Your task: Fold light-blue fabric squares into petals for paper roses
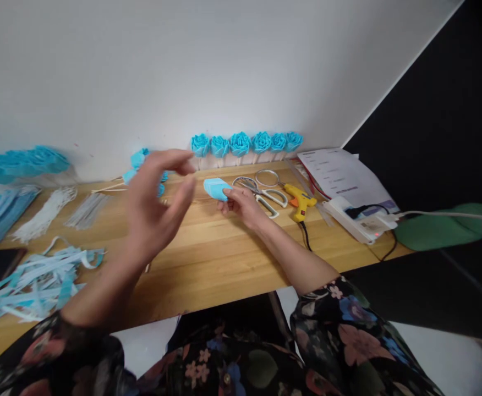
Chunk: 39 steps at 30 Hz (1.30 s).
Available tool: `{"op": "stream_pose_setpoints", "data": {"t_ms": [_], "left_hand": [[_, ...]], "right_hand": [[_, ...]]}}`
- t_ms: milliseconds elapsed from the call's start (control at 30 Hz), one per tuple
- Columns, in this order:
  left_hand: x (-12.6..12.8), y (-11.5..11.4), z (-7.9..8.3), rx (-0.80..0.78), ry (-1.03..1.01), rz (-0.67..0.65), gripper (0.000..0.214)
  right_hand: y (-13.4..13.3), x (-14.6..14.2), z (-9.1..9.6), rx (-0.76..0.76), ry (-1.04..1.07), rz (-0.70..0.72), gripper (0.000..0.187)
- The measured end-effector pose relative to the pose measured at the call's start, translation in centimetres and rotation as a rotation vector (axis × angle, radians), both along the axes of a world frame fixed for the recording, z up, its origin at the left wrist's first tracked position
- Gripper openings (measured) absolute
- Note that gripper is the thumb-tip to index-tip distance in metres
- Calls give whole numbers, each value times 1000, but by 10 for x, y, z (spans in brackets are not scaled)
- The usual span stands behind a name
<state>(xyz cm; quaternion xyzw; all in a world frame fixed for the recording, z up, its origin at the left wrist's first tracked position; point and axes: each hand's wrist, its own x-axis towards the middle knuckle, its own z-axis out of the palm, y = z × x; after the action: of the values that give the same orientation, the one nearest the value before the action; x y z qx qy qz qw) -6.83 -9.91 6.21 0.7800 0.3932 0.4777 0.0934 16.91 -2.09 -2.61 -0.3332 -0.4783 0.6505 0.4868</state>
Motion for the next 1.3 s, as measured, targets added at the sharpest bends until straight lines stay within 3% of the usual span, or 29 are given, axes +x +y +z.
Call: {"op": "stream_pose_setpoints", "data": {"t_ms": [67,133,200,300,467,700,1100,1300], "left_hand": [[33,52,-17,-53,31,1,39],[48,86,-41,-213,33,-2,55],[49,99,-63,-420,-48,-35,66],[44,97,-79,-665,-237,-239,60],[50,90,-75,-757,-401,-239,57],[53,87,-67,-743,-408,-226,38],[52,83,-64,-705,-422,-224,49],[46,87,-63,-686,-294,-267,47]], "right_hand": [[-3,-1,1,47,-33,-16,30],[-4,-1,2,86,-72,-22,32],[-5,-1,2,118,-116,-23,36],[-7,-2,3,174,-199,-30,37],[-10,-2,3,225,-270,-54,37],[-10,-2,-1,214,-296,-10,44],[-13,-2,1,204,-315,35,51],[-10,0,-2,210,-337,23,51]]}}
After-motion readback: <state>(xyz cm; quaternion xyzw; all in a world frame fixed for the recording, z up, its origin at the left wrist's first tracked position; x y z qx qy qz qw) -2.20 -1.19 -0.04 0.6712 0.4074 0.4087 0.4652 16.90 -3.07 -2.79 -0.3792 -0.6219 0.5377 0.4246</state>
